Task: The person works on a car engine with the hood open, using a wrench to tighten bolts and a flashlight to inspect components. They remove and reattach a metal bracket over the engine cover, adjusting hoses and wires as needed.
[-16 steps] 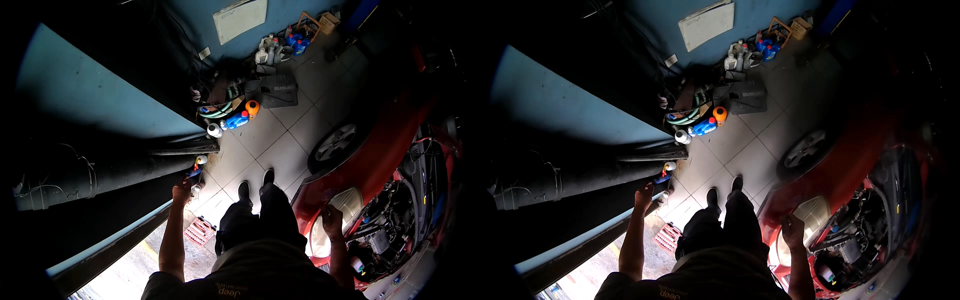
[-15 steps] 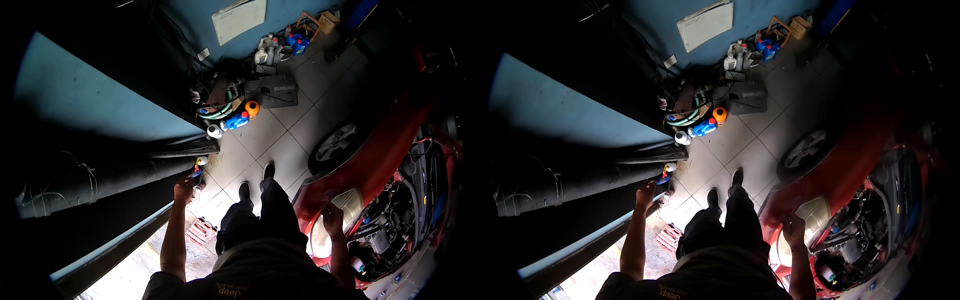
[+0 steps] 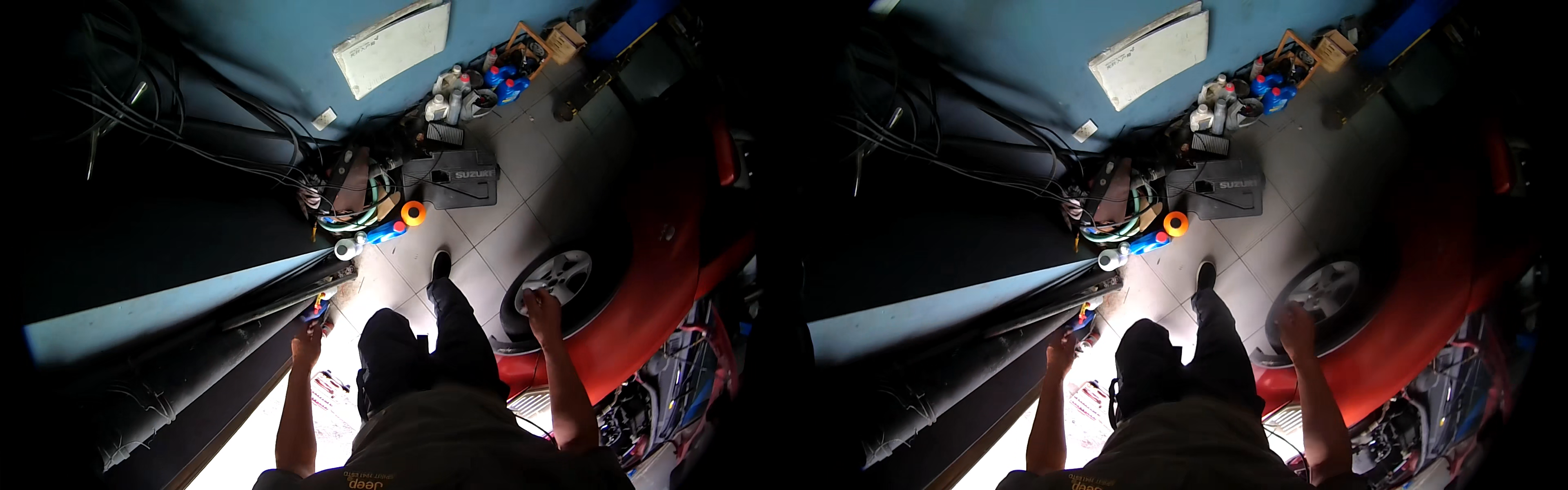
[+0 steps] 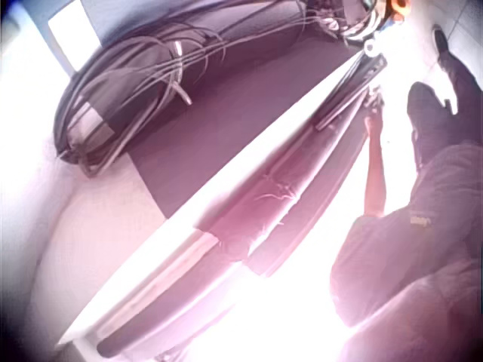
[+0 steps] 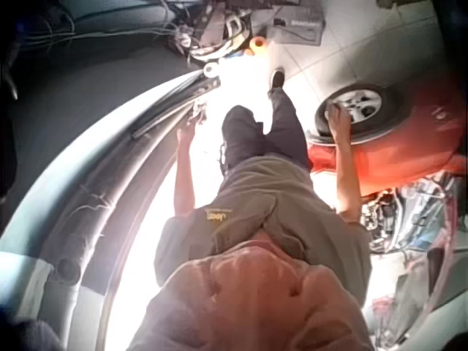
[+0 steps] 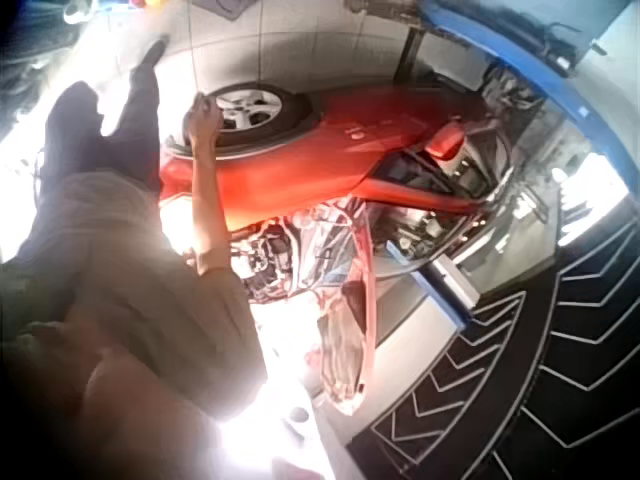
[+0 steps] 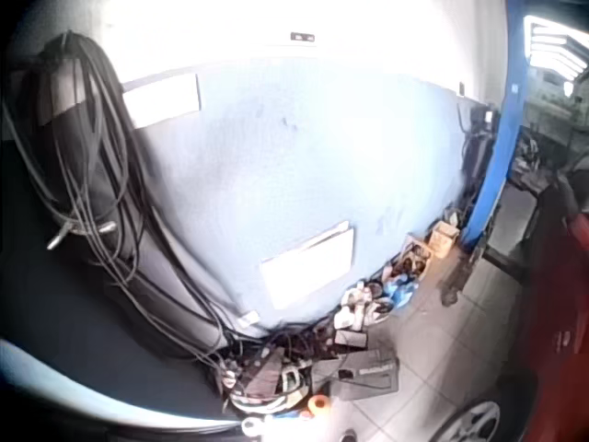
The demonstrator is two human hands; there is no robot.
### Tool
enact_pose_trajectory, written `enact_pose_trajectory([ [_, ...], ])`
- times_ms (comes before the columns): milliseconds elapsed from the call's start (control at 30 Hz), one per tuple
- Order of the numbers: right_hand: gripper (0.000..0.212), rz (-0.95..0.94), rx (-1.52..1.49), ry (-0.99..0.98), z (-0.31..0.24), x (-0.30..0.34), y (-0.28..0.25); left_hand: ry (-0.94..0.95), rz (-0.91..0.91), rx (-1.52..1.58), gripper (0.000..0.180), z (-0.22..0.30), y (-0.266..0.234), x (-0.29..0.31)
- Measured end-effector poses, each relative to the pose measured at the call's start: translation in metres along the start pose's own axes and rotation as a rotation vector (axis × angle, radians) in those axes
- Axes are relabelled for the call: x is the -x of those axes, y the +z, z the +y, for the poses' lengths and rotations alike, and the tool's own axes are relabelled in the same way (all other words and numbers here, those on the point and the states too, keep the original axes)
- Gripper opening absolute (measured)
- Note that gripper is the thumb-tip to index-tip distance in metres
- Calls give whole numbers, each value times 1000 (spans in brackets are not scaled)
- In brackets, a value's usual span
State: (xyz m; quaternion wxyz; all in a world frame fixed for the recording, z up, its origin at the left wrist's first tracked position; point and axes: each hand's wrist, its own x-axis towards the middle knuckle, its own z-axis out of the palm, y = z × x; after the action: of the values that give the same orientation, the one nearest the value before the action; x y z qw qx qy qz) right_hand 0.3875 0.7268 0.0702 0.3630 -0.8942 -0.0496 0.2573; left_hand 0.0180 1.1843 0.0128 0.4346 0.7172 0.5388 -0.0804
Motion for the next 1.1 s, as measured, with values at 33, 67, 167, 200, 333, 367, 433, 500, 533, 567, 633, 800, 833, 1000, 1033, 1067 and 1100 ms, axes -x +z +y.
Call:
enact_pose_trajectory([
  [33, 23, 2, 17, -95, -4, -36, 3, 87, 31, -56, 31, -12, 15, -1],
  [67, 24, -10, -3, -126, -15, -68, 10, 166, 70, -121, 31, -20, 24, 2],
  [167, 24, -73, -79, -100, -86, -157, 37, 72, 26, -231, 31, -16, 37, 27],
  [200, 24, -109, -85, -70, -118, -180, 42, 46, 15, -259, 32, -30, 43, 30],
  [333, 27, -144, -176, 37, -175, -274, 83, -80, -105, -230, 32, -44, 60, 22],
  [367, 28, -166, -250, 129, -192, -295, 98, -100, -60, -203, 32, -53, 67, 16],
  [433, 28, -294, -228, 140, -204, -339, 136, -216, -46, -114, 33, -65, 70, 14],
  [500, 30, -392, -186, 106, -199, -391, 193, -289, -28, 67, 31, -85, 79, 31],
  [533, 31, -406, -146, 68, -181, -423, 224, -331, -20, 156, 28, -84, 86, 38],
  [567, 31, -438, -106, 25, -170, -448, 252, -443, -2, 277, 27, -86, 93, 47],
  [633, 43, -395, -115, 22, -170, -477, 306, -624, 47, 440, 26, -74, 100, 69],
  [800, 49, -454, -34, 5, -181, -558, 429, -750, 42, 352, 28, -108, 163, 166],
  [833, 48, -404, 193, -111, -146, -613, 436, -754, -32, 325, 28, -99, 168, 151],
  [1000, 81, -390, -108, 2, -183, -629, 511, -879, -65, 276, 28, -43, 194, 171],
  [1033, 71, -351, -215, -31, -184, -634, 516, -871, -77, 267, 28, -39, 195, 169],
  [1067, 61, -309, -315, -57, -182, -639, 516, -857, -91, 256, 28, -35, 195, 173],
  [1100, 46, -330, -467, 90, -183, -650, 512, -822, -98, 236, 28, -38, 194, 169],
])
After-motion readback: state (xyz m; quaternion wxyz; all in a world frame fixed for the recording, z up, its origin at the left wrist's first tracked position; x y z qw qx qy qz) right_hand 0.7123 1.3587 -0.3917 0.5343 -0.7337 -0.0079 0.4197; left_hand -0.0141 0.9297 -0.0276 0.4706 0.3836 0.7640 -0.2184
